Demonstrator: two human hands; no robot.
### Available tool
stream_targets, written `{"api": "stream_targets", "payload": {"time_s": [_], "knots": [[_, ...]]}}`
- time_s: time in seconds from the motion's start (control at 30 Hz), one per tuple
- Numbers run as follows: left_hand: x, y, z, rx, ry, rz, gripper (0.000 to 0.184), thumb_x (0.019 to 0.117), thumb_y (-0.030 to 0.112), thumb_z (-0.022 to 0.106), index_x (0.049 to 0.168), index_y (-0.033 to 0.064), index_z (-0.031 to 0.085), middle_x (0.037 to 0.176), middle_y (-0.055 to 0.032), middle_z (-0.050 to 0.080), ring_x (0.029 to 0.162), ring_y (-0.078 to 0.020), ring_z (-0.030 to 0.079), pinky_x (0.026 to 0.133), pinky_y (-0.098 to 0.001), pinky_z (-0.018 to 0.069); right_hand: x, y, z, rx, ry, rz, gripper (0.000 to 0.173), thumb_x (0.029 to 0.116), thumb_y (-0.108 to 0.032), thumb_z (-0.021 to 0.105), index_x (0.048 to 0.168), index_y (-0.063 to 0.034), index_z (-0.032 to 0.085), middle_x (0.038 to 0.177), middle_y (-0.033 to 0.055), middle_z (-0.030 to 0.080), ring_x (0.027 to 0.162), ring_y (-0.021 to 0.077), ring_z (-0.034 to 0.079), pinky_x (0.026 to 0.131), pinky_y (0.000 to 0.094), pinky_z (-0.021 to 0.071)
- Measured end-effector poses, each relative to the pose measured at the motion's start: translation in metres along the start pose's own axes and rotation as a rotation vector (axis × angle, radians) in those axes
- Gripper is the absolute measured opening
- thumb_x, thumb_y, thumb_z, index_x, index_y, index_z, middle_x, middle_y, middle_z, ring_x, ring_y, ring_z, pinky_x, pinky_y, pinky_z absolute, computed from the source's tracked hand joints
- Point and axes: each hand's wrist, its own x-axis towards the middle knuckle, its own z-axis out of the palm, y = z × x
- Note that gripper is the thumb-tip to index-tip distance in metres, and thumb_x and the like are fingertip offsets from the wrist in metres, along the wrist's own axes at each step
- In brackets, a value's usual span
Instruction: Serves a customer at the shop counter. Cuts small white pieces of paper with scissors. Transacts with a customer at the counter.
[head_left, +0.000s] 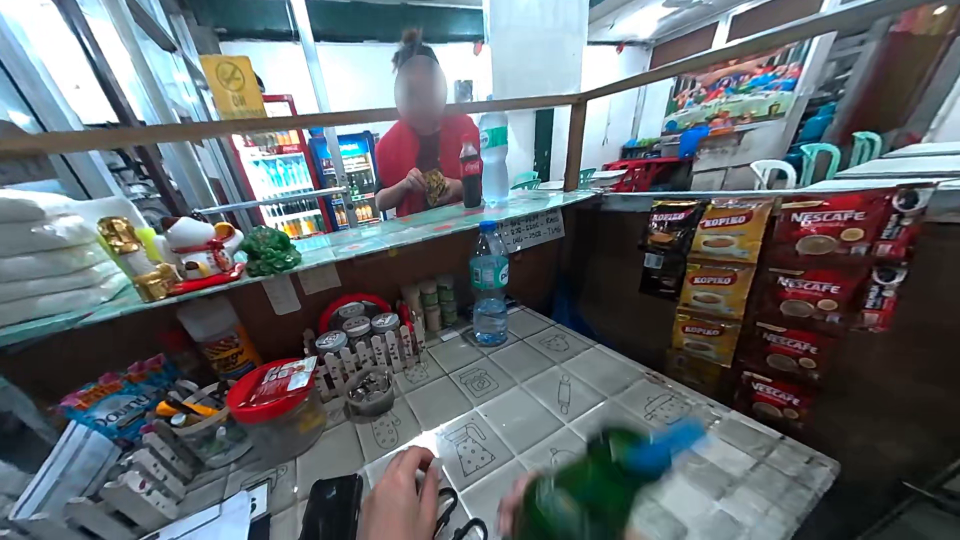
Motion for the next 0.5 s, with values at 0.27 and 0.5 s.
{"api": "stream_targets", "payload": {"time_s": [0.27, 0.5], "knots": [[0.010, -0.006, -0.005, -0.605, 0.009, -0.208, 0.029, 0.0940, 0.009, 0.067, 0.123, 0.0048, 0.065, 0.113, -0.0063, 0.072, 0.092, -0.0151, 0.073, 0.081, -0.0337, 0.0619, 0.123, 0.036, -0.097, -0.108, 0.381, 0.188, 0.061, 0.0874, -0.025, 0.080, 0.140, -0.0084, 0.052, 0.116, 0.0122, 0.069, 0.101, 0.0238, 0.070, 0.089, 0.0450, 0.0593], [0.012, -0.008, -0.004, -0.641, 0.041, -0.198, 0.047, 0.0905, 0.004, 0.065, 0.137, 0.0111, 0.060, 0.119, -0.0067, 0.069, 0.085, -0.0153, 0.071, 0.073, -0.0333, 0.0602, 0.168, 0.092, -0.140, -0.205, 0.583, 0.190, 0.075, 0.0884, -0.023, 0.081, 0.150, -0.0124, 0.040, 0.128, 0.0152, 0.063, 0.112, 0.0274, 0.066, 0.094, 0.0512, 0.0563]]}}
